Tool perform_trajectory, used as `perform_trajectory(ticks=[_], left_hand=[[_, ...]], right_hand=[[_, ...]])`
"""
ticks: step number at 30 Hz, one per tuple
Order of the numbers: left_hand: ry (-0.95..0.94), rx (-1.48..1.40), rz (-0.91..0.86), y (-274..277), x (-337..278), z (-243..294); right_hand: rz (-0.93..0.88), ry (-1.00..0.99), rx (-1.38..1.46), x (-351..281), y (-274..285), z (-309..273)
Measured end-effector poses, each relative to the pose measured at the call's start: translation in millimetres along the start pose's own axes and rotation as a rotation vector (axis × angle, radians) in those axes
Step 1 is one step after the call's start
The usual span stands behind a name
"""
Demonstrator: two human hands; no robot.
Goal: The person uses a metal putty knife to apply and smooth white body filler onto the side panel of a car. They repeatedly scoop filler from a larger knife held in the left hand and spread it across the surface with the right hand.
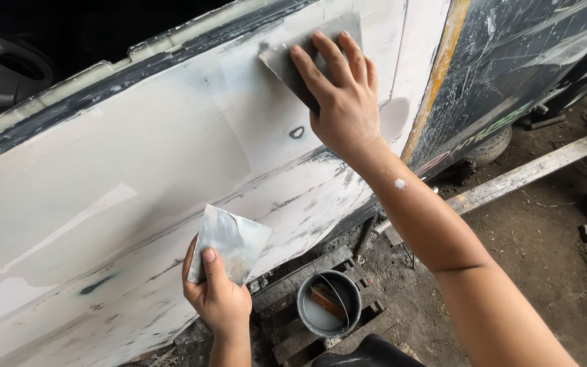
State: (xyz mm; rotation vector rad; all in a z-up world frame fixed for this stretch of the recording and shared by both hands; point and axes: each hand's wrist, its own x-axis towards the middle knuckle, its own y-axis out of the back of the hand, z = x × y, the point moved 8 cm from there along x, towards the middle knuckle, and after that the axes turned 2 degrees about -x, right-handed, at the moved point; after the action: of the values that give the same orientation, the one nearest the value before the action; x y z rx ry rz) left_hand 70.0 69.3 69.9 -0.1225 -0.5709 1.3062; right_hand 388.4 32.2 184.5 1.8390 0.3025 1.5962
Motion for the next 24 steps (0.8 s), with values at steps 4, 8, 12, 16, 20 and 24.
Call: perform_trajectory(ticks=[4, 8, 12, 16, 20, 24], left_hand=[[0.004, 0.108, 0.004, 1, -2, -7], [0.01, 0.04, -0.017, -3, 1, -8], [0.028, -0.098, -0.046, -9, 11, -12], [0.194, -0.387, -0.088, -35, 13, -17], [0.121, -0.326, -0.053, -38, 7, 5], [0.045, -0.333, -0.145, -40, 12, 22]], right_hand=[[0.085, 0.025, 0.022, 14, -4, -13], [0.097, 0.027, 0.052, 7, -7, -19], [-0.093, 0.004, 0.21, -17, 22, -34], [-0.25, 0.085, 0.993, -67, 83, -85], [-0.485, 0.003, 1.279, -103, 70, -96], [-0.508, -0.05, 1.006, -103, 66, -81]])
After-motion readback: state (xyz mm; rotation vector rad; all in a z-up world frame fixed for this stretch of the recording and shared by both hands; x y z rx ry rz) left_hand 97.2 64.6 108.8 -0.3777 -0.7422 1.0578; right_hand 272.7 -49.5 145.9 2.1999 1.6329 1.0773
